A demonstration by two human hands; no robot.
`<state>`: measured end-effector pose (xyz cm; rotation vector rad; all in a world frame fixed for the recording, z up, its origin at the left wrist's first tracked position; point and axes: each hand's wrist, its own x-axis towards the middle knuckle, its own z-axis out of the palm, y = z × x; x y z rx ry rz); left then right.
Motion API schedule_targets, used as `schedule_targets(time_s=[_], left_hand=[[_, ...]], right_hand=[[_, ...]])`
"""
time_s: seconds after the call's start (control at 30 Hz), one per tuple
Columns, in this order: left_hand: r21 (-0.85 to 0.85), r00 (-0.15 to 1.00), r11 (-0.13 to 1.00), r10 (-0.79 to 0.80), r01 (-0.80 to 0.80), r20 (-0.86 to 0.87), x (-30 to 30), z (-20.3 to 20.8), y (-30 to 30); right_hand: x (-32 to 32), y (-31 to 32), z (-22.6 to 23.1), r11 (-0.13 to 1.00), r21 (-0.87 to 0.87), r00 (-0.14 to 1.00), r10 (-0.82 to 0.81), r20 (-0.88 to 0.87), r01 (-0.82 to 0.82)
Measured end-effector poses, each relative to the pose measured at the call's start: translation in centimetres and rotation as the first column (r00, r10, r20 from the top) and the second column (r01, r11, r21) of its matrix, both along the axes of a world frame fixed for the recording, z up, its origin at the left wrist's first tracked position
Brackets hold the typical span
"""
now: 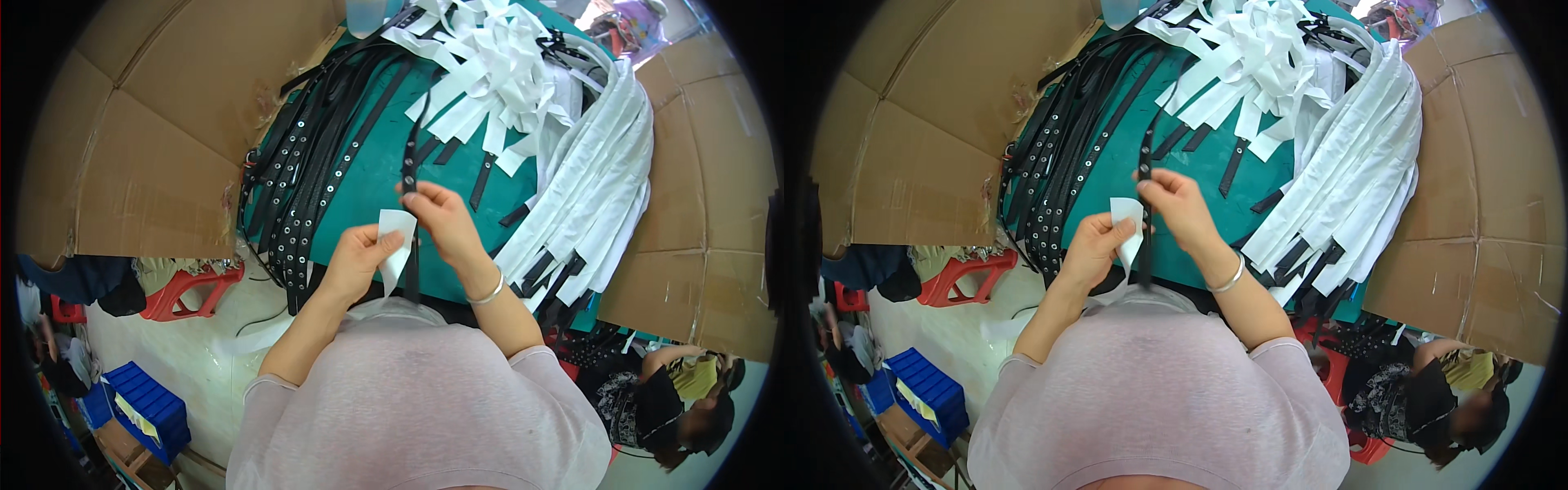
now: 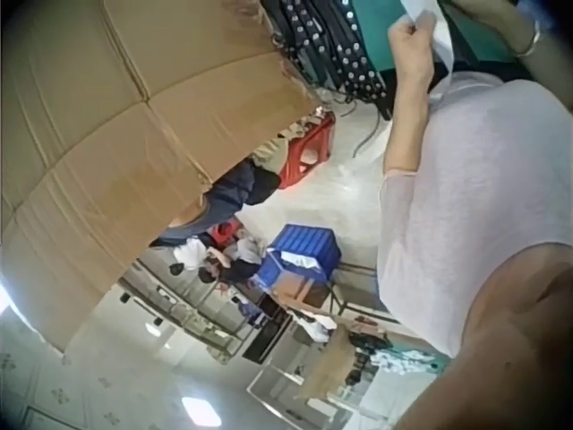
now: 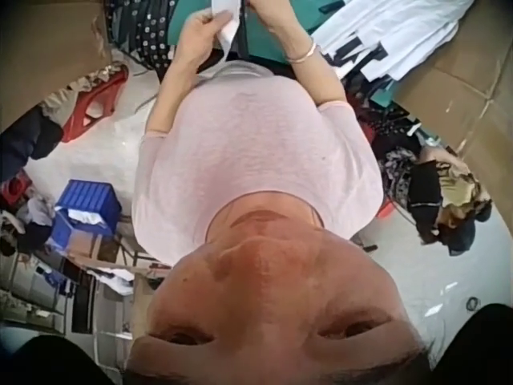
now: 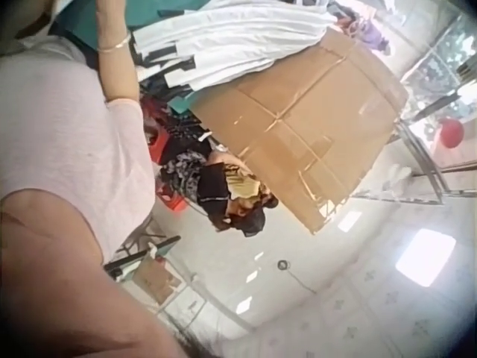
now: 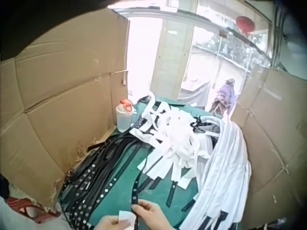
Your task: Wrapping black industrial straps with white protective paper covers at a factory workstation.
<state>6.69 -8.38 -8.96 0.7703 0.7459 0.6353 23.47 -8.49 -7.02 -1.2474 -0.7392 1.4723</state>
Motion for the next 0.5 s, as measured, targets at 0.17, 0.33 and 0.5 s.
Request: schedule_targets(time_s=[0.17, 0.33, 0.5], left_hand=[[0.337, 0.948, 0.938, 0.035, 0.078, -0.317, -0.9, 2.4, 0.2], [0.292, 0.977, 0.938, 0.207, -0.186, -0.041, -2.0, 3.8, 0.2], [0.477, 0.963, 0.859, 0.256, -0.185, -0.088, -2.2, 5.3, 0.1]], right_hand=[[0.8, -2.8, 1.5, 0.992, 0.069, 0.944, 0.077, 0.322, -0.104], [2.4, -4.1, 4.8, 0.99, 0.137, 0.986, 0.014, -0.164, 0.009], [2.4, -3.8, 5.3, 0.952, 0.224, 0.917, 0.271, -0.294, -0.21]])
